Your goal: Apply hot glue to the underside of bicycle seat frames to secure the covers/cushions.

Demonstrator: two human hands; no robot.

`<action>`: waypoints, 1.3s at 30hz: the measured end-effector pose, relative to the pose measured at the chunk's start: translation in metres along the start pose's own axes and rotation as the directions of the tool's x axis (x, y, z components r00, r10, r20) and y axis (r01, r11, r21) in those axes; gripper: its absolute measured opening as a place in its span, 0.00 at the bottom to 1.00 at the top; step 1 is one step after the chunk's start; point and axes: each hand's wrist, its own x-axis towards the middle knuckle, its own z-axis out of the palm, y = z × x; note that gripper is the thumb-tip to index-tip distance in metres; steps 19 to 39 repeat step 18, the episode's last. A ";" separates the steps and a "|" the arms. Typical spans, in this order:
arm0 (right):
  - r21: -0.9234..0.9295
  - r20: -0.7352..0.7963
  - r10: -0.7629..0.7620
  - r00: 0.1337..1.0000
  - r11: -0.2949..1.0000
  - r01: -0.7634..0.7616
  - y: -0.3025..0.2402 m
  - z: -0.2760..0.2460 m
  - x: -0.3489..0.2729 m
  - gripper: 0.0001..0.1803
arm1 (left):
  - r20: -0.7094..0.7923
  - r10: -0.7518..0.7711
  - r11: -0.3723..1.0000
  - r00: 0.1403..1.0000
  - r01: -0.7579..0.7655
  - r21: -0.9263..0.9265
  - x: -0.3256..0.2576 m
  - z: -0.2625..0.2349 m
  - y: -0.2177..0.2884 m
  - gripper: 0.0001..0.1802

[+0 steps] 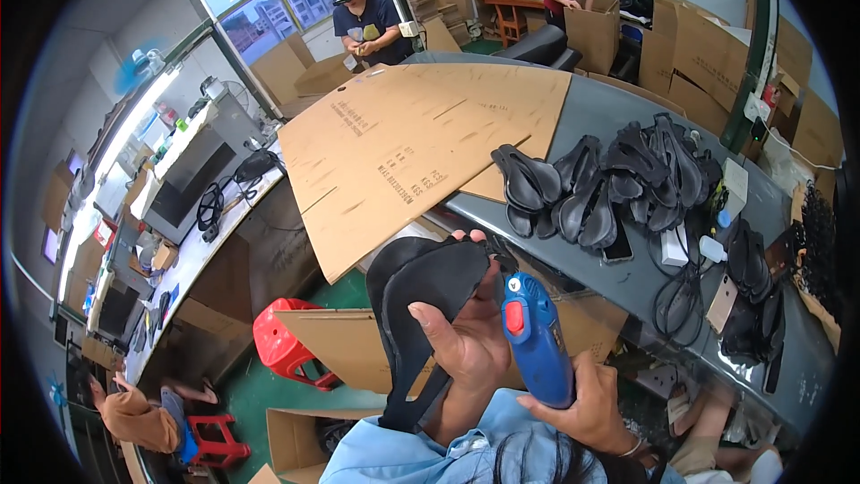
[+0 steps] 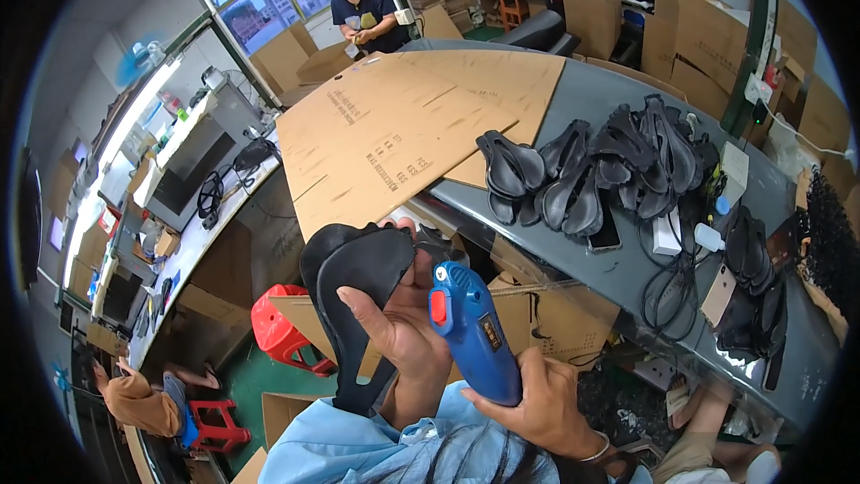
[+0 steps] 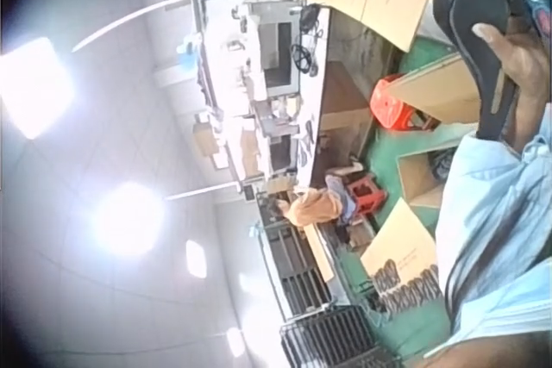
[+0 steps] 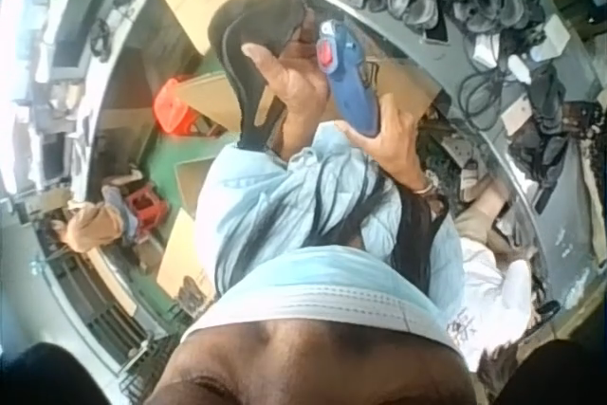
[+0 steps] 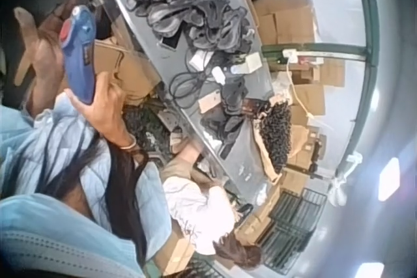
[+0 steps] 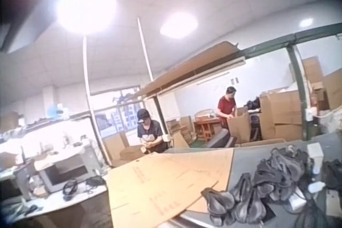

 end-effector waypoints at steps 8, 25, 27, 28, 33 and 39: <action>0.003 0.024 -0.090 0.996 0.996 0.090 -0.004 0.003 -0.002 0.33 | 0.054 0.115 0.990 0.992 -0.119 0.072 -0.005 -0.005 -0.006 0.43; -0.013 0.022 -0.086 0.996 0.996 0.086 -0.009 0.001 -0.008 0.33 | 0.310 0.141 0.946 0.940 -0.220 0.236 -0.010 -0.019 0.000 0.39; -0.013 0.022 -0.086 0.996 0.996 0.086 -0.009 0.001 -0.008 0.33 | 0.310 0.141 0.946 0.940 -0.220 0.236 -0.010 -0.019 0.000 0.39; -0.013 0.022 -0.086 0.996 0.996 0.086 -0.009 0.001 -0.008 0.33 | 0.310 0.141 0.946 0.940 -0.220 0.236 -0.010 -0.019 0.000 0.39; -0.013 0.022 -0.086 0.996 0.996 0.086 -0.009 0.001 -0.008 0.33 | 0.310 0.141 0.946 0.940 -0.220 0.236 -0.010 -0.019 0.000 0.39; -0.013 0.022 -0.086 0.996 0.996 0.086 -0.009 0.001 -0.008 0.33 | 0.310 0.141 0.946 0.940 -0.220 0.236 -0.010 -0.019 0.000 0.39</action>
